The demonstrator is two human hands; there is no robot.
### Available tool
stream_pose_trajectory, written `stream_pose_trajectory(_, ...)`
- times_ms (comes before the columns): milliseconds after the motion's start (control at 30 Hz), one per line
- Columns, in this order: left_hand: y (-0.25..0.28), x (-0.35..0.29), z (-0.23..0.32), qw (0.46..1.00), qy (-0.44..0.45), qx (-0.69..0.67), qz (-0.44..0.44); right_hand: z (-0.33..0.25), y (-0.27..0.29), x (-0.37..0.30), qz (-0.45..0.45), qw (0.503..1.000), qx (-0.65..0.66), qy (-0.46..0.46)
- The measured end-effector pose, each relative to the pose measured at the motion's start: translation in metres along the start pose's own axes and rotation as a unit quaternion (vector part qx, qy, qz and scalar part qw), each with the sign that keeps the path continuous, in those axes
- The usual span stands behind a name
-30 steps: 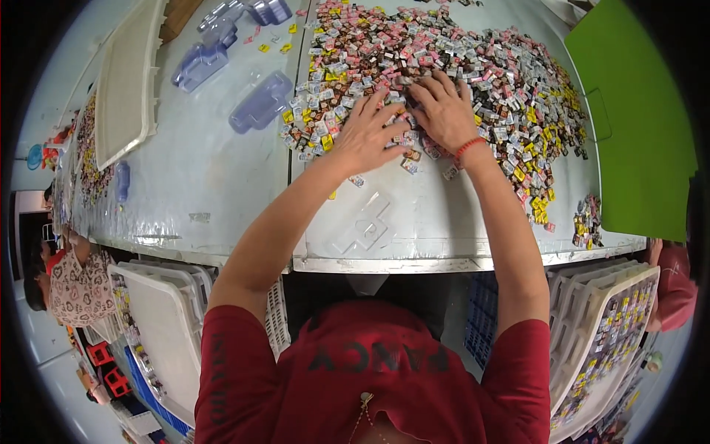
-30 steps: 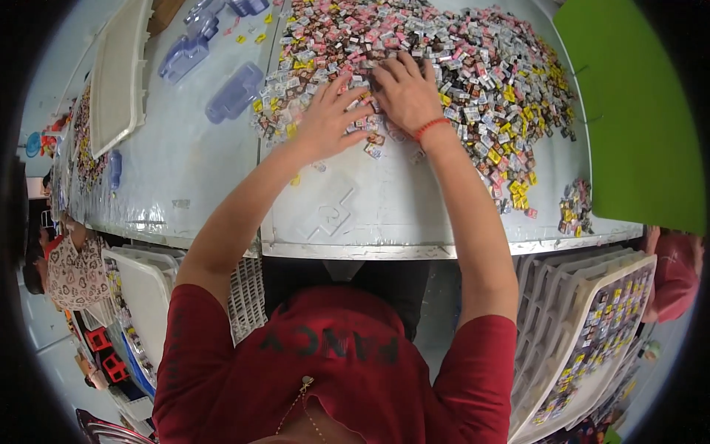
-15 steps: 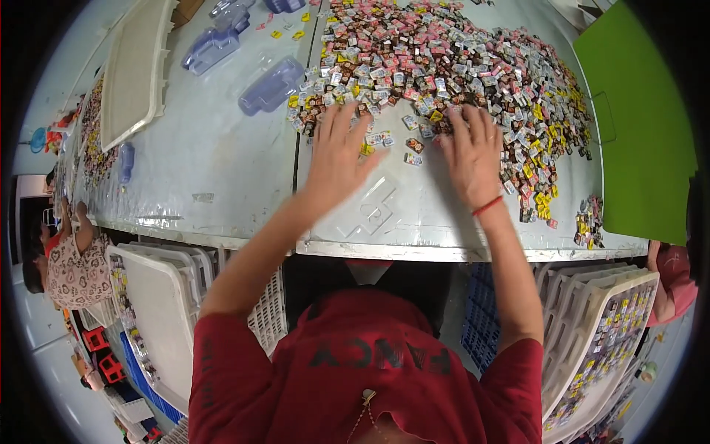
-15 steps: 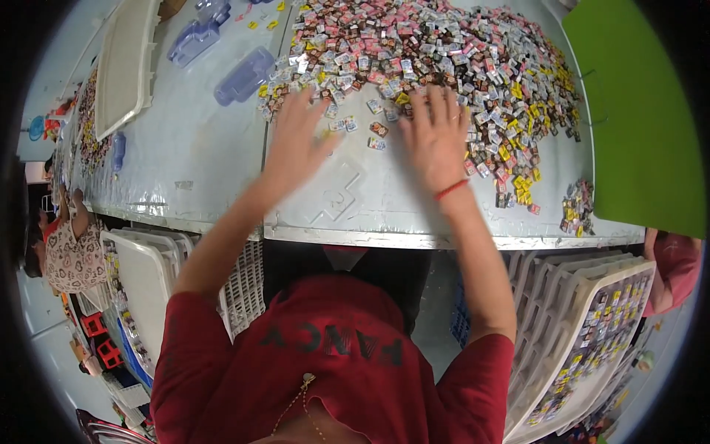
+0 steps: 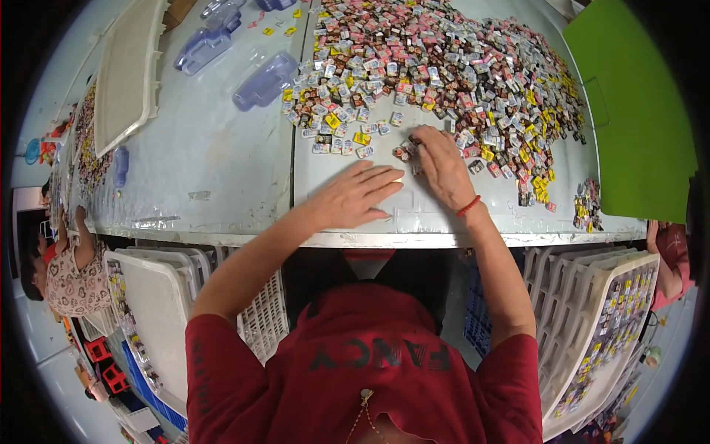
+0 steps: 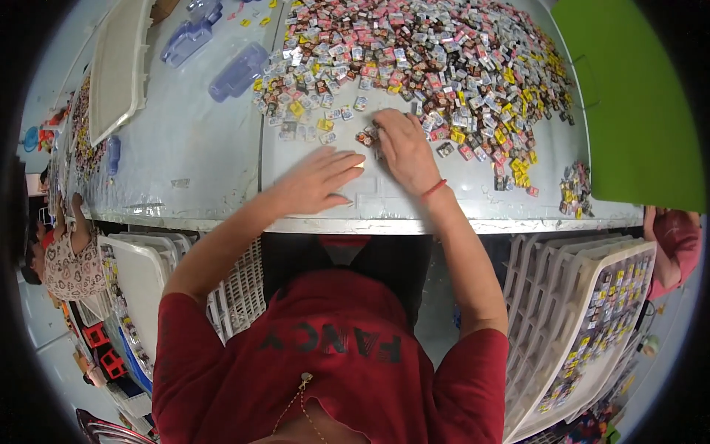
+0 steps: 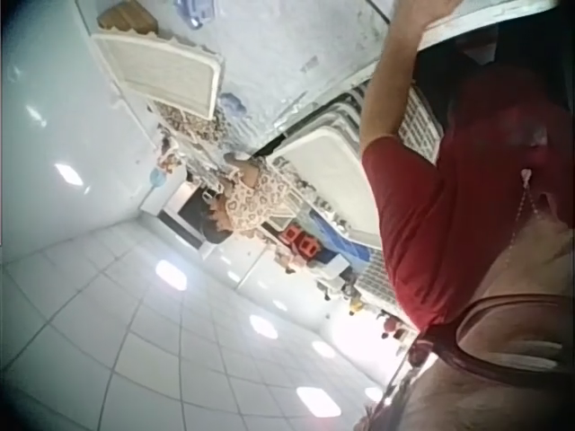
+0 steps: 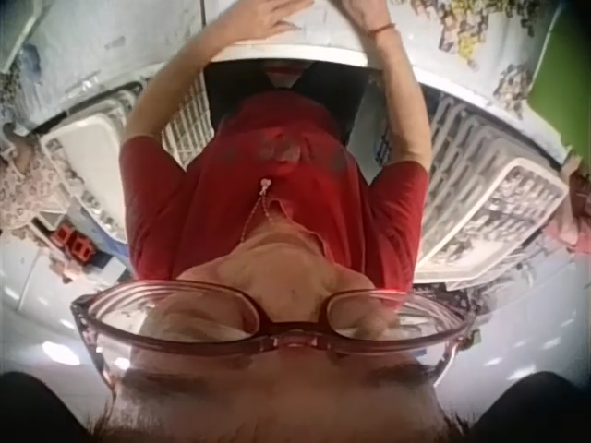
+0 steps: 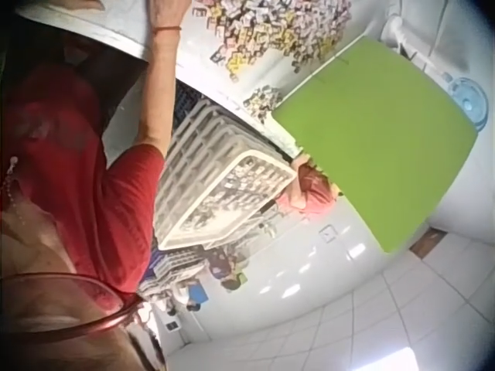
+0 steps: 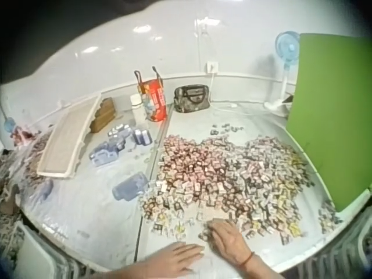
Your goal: Sort and arrange small plastic toy components onto a tray for packaging.
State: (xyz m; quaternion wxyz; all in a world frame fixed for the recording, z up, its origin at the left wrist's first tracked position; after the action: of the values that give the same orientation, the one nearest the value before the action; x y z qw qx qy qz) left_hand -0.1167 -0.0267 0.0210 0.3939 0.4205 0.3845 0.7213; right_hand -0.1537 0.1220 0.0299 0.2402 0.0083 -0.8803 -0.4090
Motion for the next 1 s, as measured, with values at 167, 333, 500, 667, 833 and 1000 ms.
stream_pose_trajectory(167, 0.019, 0.011, -0.013, 1.000, -0.006, 0.007, 0.012, 0.059, 0.018, -0.024, 0.014, 0.928, 0.245, -0.281)
stream_pose_trajectory(333, 0.027, 0.000, -0.043, 0.992, 0.034, 0.081, 0.096, 0.047, 0.043, -0.021, 0.134, 0.979, 0.058, -0.143)
stream_pose_trajectory(500, 0.028, 0.033, -0.042, 0.973, 0.159, 0.006, 0.166, 0.001, 0.045, -0.002, 0.136, 0.988, -0.063, -0.042)
stream_pose_trajectory(667, 0.008, 0.051, -0.052, 0.961, 0.236, 0.013, 0.147, 0.010, 0.011, 0.014, 0.005, 0.982, -0.142, -0.121)
stream_pose_trajectory(833, 0.011, 0.044, -0.058, 0.964, 0.210, -0.021, 0.159, 0.015, 0.010, 0.007, -0.021, 0.981, -0.135, -0.137)
stream_pose_trajectory(1000, 0.011, 0.050, -0.054, 0.965, 0.192, -0.039, 0.174, 0.020, 0.007, 0.008, -0.055, 0.979, -0.144, -0.132)
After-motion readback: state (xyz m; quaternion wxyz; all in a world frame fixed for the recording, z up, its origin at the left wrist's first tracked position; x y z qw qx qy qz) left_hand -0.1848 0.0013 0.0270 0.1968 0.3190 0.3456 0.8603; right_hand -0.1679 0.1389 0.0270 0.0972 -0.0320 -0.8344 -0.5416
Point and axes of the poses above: each hand's wrist, its own x-axis towards the middle knuckle, its own y-axis out of the back of the hand, z = x × y, the point moved 8 cm from there along x, towards the middle knuckle, and after that the axes turned 4 degrees about -y, right-handed, at the moved point
